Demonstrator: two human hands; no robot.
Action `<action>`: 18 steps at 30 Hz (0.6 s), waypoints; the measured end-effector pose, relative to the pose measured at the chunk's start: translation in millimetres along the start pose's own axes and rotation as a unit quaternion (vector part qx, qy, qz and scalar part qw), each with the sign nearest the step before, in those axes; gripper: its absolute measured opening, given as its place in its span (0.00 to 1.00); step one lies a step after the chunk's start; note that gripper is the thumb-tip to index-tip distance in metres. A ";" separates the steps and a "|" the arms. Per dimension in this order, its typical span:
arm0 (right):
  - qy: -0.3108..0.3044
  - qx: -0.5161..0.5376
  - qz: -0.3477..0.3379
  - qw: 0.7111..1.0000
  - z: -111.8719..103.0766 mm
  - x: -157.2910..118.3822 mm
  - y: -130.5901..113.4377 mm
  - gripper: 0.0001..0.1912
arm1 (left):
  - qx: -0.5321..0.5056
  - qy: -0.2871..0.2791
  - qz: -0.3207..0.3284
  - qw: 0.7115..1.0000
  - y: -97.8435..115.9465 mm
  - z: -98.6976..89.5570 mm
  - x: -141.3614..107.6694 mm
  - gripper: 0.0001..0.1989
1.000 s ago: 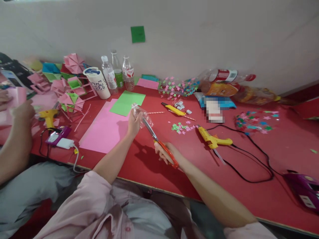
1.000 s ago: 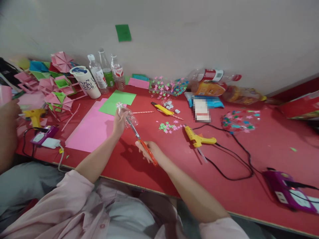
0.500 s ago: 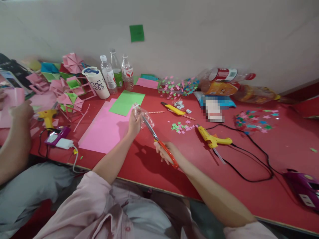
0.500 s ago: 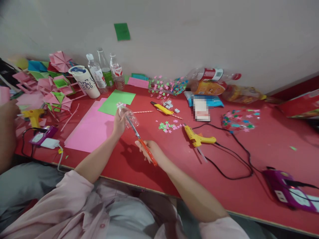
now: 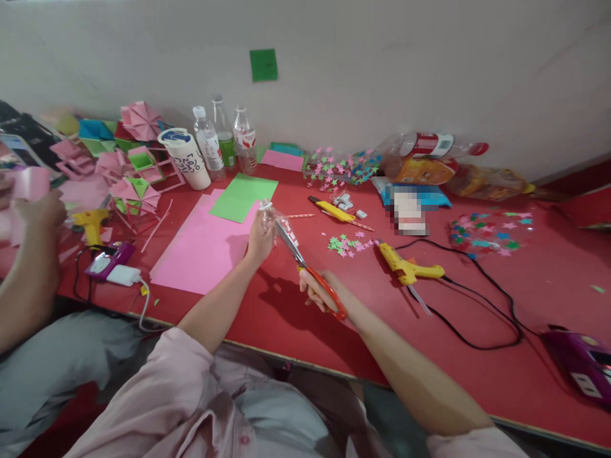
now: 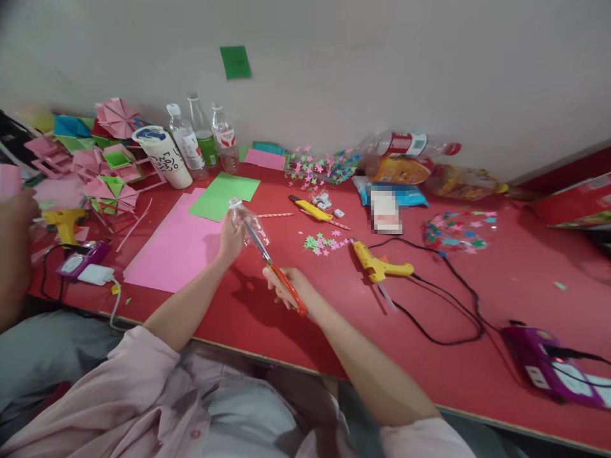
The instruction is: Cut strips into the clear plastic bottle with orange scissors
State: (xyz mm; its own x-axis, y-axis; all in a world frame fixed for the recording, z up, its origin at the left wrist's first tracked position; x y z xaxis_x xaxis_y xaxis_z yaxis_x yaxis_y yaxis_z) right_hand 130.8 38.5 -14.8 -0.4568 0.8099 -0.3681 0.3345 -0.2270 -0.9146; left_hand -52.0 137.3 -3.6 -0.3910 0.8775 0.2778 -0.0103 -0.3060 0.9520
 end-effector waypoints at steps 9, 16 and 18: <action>0.014 -0.008 0.011 1.000 0.0 0.3 2.1 0.30 | 0.014 0.009 0.006 1.000 6.4 -0.4 -1.1 0.11; 0.033 -0.019 0.040 0.998 -3.8 1.9 7.9 0.29 | 0.026 0.009 -0.003 1.000 4.4 -1.8 -0.1 0.13; 0.030 -0.014 0.033 0.999 -4.2 1.0 5.5 0.29 | 0.013 0.009 0.001 1.000 4.4 -1.8 -0.4 0.12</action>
State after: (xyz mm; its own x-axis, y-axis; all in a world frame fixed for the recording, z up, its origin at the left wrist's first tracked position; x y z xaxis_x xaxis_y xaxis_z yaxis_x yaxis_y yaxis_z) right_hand 135.6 40.4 -19.5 -0.3828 0.8250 -0.4157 0.3850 -0.2665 -0.8836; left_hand -53.6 134.9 0.3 -0.4066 0.8706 0.2771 0.0137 -0.2974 0.9546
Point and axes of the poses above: each hand's wrist, its own x-axis towards the middle knuckle, its own z-axis out of the palm, y = z × x, the point moved 10 cm from there along x, towards the middle knuckle, and after that the axes turned 1 degree about -z, right-handed, at the moved point
